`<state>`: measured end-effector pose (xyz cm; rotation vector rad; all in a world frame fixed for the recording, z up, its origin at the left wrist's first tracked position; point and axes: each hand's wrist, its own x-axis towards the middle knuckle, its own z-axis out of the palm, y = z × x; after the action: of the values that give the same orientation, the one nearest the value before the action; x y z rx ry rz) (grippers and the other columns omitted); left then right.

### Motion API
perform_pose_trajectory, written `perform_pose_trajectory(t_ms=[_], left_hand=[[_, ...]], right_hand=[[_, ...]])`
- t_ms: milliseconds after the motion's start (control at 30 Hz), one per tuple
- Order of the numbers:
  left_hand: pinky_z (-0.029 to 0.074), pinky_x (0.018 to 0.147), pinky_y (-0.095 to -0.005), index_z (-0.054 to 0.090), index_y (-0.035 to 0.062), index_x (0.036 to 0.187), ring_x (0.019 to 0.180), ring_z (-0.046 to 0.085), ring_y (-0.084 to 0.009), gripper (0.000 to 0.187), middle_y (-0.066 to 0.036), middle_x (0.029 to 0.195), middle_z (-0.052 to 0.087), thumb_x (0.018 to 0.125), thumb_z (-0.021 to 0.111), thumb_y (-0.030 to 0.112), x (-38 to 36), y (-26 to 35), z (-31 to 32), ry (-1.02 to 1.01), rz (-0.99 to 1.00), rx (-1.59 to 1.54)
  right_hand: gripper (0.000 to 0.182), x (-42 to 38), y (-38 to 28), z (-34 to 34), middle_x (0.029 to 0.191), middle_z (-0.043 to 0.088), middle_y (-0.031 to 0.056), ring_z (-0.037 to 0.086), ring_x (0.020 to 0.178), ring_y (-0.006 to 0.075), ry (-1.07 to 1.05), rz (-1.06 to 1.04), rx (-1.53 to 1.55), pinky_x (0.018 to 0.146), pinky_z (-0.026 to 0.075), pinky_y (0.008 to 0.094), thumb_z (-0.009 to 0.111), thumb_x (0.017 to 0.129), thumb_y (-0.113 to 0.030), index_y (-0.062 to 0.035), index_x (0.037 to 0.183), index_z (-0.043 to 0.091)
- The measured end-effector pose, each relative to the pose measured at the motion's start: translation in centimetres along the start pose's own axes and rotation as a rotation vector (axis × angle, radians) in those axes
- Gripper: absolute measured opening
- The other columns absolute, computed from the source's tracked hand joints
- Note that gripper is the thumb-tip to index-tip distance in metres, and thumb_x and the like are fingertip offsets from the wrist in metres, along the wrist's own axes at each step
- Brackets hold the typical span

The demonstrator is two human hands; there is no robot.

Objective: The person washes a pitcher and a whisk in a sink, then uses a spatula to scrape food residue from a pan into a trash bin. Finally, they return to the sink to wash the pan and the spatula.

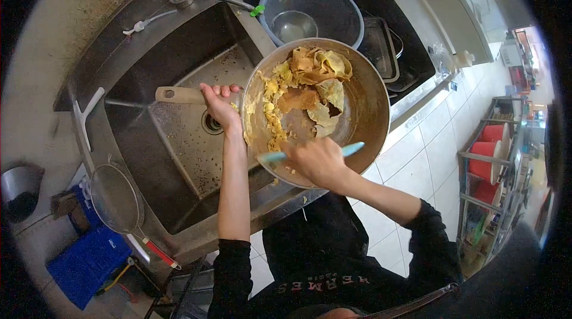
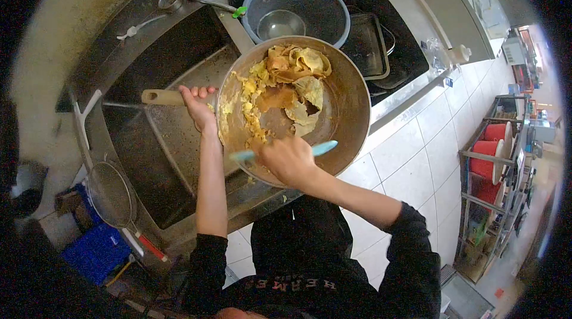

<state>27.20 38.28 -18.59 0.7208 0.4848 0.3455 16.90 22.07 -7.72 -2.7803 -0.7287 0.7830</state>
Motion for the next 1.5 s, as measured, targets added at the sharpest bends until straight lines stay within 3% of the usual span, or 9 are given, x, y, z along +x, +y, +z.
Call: perform_pose_trajectory(t_ms=[67,100,633,867,933,1133,1267,1400,1500], left_hand=[[0.04,0.059,-0.0343,0.031,0.0112,0.069,0.057,0.039,-0.017,0.039,0.0,0.061,0.031,0.091,0.041,0.041,0.1,-0.1,-0.3,0.009,0.005,-0.016],[0.04,0.059,-0.0345,0.03,0.0113,0.069,0.056,0.04,-0.0171,0.039,0.0,0.06,0.032,0.091,0.041,0.041,-0.2,-0.1,-0.2,0.02,0.013,-0.03],[0.037,0.063,-0.0319,0.028,0.0129,0.07,0.06,0.039,-0.0173,0.036,0.0,0.062,0.029,0.091,0.039,0.041,-2.6,0.5,-0.2,0.119,0.079,0.104],[0.035,0.065,-0.03,0.027,0.0136,0.07,0.061,0.04,-0.0167,0.036,0.0,0.062,0.028,0.092,0.035,0.041,-4.4,0.3,-0.7,0.206,0.12,0.036],[0.036,0.062,-0.0309,0.028,0.0132,0.069,0.06,0.037,-0.0163,0.037,0.0,0.061,0.028,0.092,0.036,0.042,-5.0,0.1,-1.0,0.227,0.128,0.045],[0.038,0.06,-0.0328,0.029,0.0121,0.069,0.059,0.038,-0.0165,0.038,0.0,0.06,0.029,0.092,0.037,0.042,-5.6,0.9,0.6,0.272,0.147,0.087],[0.037,0.063,-0.0319,0.029,0.0121,0.069,0.06,0.04,-0.0178,0.039,-0.001,0.06,0.031,0.091,0.037,0.043,-5.3,0.5,-0.4,0.271,0.125,0.045],[0.037,0.065,-0.0309,0.029,0.012,0.069,0.059,0.04,-0.0176,0.04,-0.001,0.06,0.031,0.091,0.035,0.044,-5.3,0.8,-0.2,0.236,0.145,0.146],[0.037,0.067,-0.0319,0.026,0.0134,0.07,0.061,0.038,-0.0172,0.038,0.0,0.063,0.027,0.093,0.032,0.042,-5.5,0.7,0.1,0.193,0.174,0.163]], right_hand=[[0.016,4.0,0.0,2.2,0.063,0.062,0.0111,0.063,0.058,0.025,0.081,0.258,0.02,0.044,0.047,0.0362,0.052,0.082,-0.025,-0.01,0.087,0.051],[0.028,5.3,0.5,2.7,0.055,0.057,0.0099,0.058,0.047,0.0255,0.241,0.292,0.022,0.04,0.043,0.0395,0.049,0.084,-0.039,-0.011,0.084,0.049],[0.034,7.1,1.2,1.4,0.061,0.058,0.0167,0.06,0.057,0.0322,0.416,0.478,0.29,0.05,0.046,0.0441,0.058,0.078,-0.04,-0.008,0.088,0.054],[0.037,3.9,-0.4,2.0,0.061,0.058,0.0146,0.059,0.056,0.0332,0.323,0.387,0.324,0.048,0.046,0.0434,0.059,0.078,-0.038,-0.0058,0.095,0.05],[0.036,5.8,1.2,2.8,0.062,0.058,0.0152,0.059,0.056,0.0339,0.469,0.344,0.327,0.049,0.046,0.0441,0.059,0.078,-0.036,-0.0058,0.095,0.05],[0.035,3.0,-1.1,0.9,0.068,0.059,0.0191,0.059,0.06,0.0349,0.312,0.362,0.405,0.05,0.045,0.0453,0.061,0.077,-0.035,-0.0054,0.094,0.052],[0.035,4.3,-0.2,2.0,0.06,0.058,0.0176,0.059,0.056,0.0347,0.464,0.366,0.419,0.05,0.046,0.0441,0.061,0.077,-0.037,-0.0054,0.089,0.053],[0.036,1.1,-1.6,3.4,0.053,0.056,0.0131,0.058,0.05,0.0315,0.266,0.354,0.266,0.045,0.045,0.0417,0.058,0.077,-0.042,-0.0071,0.082,0.051],[0.032,3.4,-0.5,3.9,0.051,0.055,0.0118,0.058,0.047,0.0288,0.337,0.33,0.206,0.042,0.044,0.0405,0.054,0.081,-0.04,-0.0086,0.082,0.049]])
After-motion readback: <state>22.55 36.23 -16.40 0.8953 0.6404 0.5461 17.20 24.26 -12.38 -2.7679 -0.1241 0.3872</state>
